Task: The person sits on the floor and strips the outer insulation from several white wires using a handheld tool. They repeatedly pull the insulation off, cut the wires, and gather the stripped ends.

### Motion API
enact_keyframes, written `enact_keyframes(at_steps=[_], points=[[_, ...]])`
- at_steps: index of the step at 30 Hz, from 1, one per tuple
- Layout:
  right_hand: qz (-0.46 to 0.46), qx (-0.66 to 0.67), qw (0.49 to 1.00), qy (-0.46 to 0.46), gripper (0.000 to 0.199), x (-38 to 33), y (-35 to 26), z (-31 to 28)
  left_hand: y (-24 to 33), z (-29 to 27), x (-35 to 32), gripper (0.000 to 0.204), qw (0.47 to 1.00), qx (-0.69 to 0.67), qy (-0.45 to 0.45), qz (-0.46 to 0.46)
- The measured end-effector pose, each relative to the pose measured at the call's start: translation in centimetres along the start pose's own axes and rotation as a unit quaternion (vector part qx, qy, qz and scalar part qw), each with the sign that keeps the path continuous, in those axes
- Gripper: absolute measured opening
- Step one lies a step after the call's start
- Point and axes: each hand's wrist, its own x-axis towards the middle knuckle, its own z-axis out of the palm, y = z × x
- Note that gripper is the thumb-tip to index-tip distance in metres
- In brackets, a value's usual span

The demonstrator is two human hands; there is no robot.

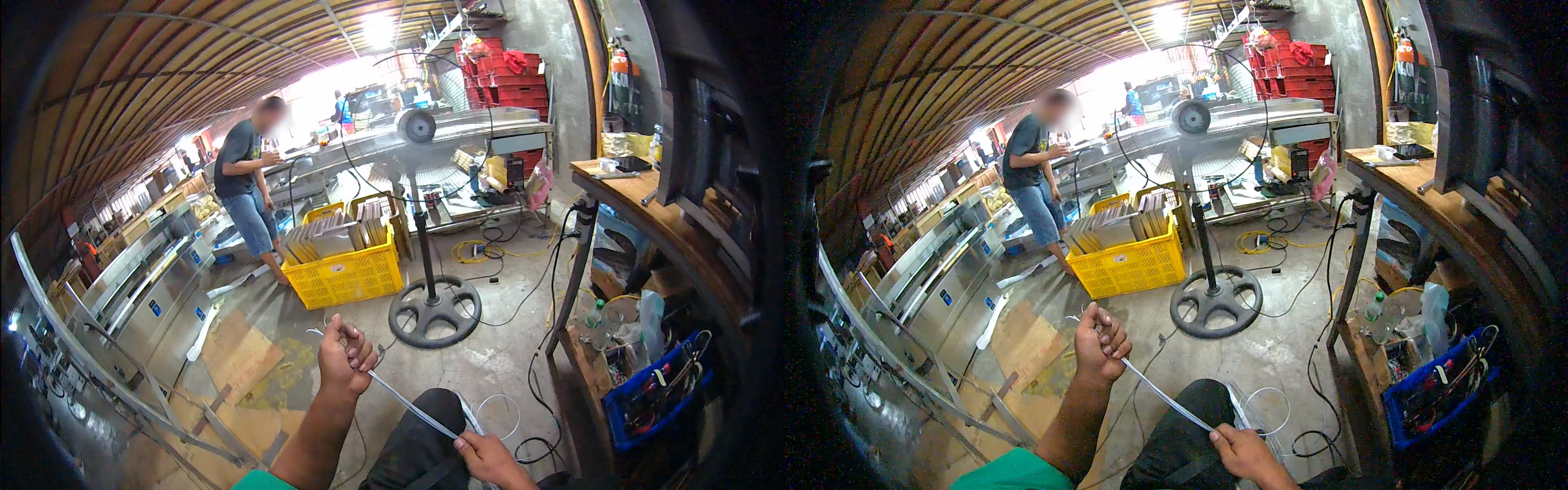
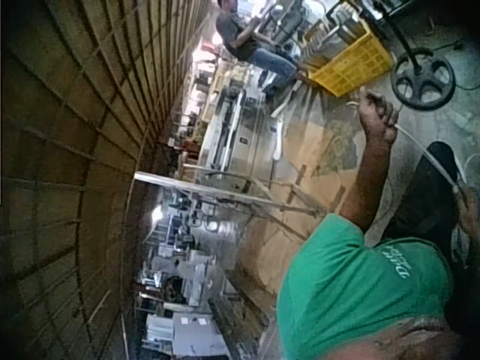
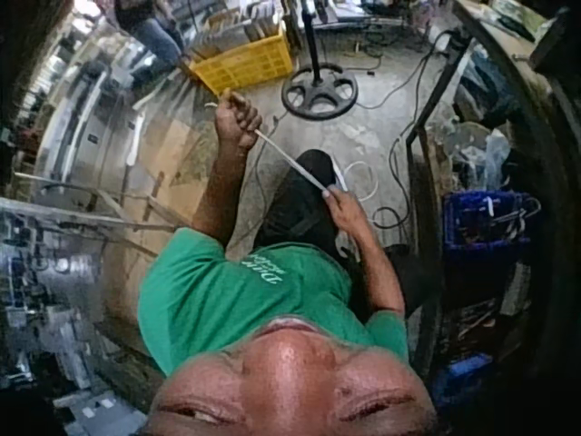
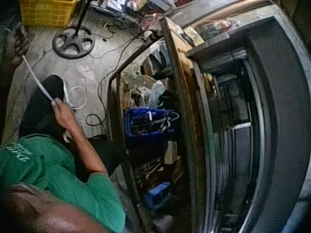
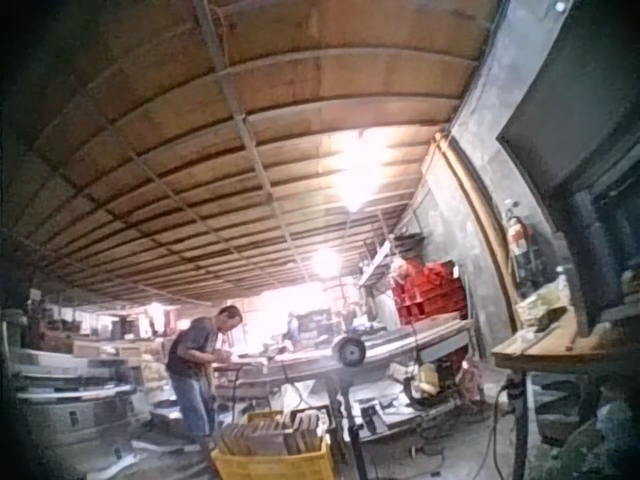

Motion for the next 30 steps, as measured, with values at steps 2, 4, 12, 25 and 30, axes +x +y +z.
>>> enact_keyframes(at_steps=[2,4,12,25,30], points=[[0.005,-0.016,1.0,0.009,0.032,-0.1,-0.2,0.1,-0.2,-0.5,0.0,0.042,1.0,0.008,-0.028,0.004],[0.015,-0.018,1.0,0.011,0.032,-0.2,-0.2,0.4,-0.5,-0.8,-0.2,0.042,0.999,0.018,-0.028,0.011],[0.036,-0.044,0.998,-0.022,0.034,0.1,0.8,1.1,-1.3,-1.6,0.2,0.042,0.997,0.067,-0.029,-0.007],[0.002,0.129,0.987,-0.094,0.039,0.3,5.3,2.1,-1.8,-3.6,1.9,0.039,0.999,-0.003,0.01,-0.035],[0.033,0.137,0.979,-0.149,0.044,0.4,2.9,0.6,-1.1,-4.1,1.4,0.04,0.999,-0.018,0.018,-0.026]])
